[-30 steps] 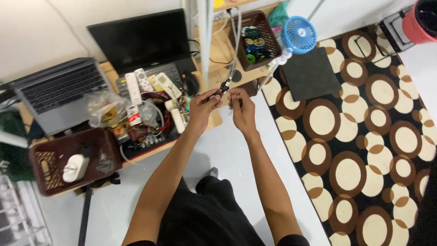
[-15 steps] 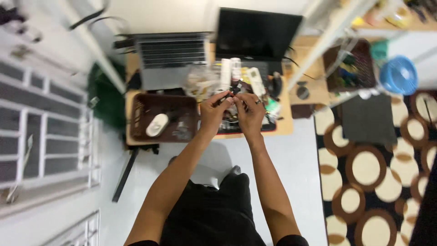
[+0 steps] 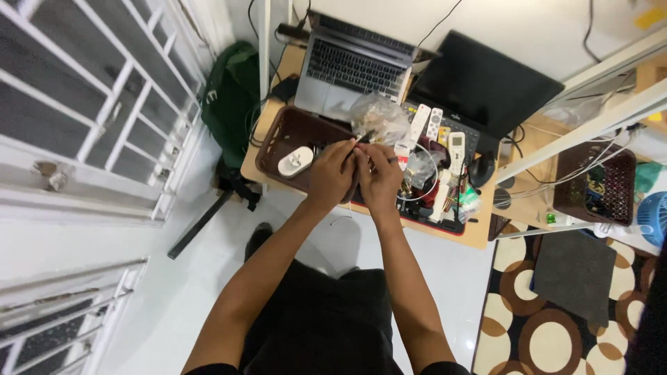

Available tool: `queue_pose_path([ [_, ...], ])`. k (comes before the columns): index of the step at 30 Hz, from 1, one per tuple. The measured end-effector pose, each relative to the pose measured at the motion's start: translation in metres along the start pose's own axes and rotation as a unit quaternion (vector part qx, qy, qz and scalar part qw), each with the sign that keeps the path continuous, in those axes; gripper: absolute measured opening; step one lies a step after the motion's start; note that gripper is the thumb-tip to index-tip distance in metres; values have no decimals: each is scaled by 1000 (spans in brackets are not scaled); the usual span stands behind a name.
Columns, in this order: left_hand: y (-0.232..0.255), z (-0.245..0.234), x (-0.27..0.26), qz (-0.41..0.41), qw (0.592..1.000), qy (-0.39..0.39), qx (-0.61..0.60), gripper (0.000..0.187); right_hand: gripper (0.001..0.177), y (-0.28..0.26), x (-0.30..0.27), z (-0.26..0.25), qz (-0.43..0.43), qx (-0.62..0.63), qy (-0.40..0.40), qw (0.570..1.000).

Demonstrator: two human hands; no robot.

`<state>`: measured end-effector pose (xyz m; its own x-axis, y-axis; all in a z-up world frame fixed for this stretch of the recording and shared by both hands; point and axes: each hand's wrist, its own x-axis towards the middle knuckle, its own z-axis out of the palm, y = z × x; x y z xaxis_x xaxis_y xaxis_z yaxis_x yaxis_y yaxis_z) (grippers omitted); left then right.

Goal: Sorting and organizing small electronic components and cables from a basket into a tray.

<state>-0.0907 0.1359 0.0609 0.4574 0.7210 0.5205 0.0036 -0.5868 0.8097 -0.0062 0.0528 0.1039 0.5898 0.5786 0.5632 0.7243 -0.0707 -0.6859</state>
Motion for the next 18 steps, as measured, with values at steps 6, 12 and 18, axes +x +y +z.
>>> queue_pose_path([
  [6, -25, -11, -33, 101, 994, 16, 23, 21, 11, 16, -26, 13, 19, -30, -64, 997],
  [12, -30, -28, -53, 145, 989, -9, 31, 23, 15, 18, -52, 17, -47, -70, -99, 991],
  [18, -24, -42, -61, 206, 972, -59, 96, 32, 17, 14, -61, 14, -55, -131, -123, 982],
])
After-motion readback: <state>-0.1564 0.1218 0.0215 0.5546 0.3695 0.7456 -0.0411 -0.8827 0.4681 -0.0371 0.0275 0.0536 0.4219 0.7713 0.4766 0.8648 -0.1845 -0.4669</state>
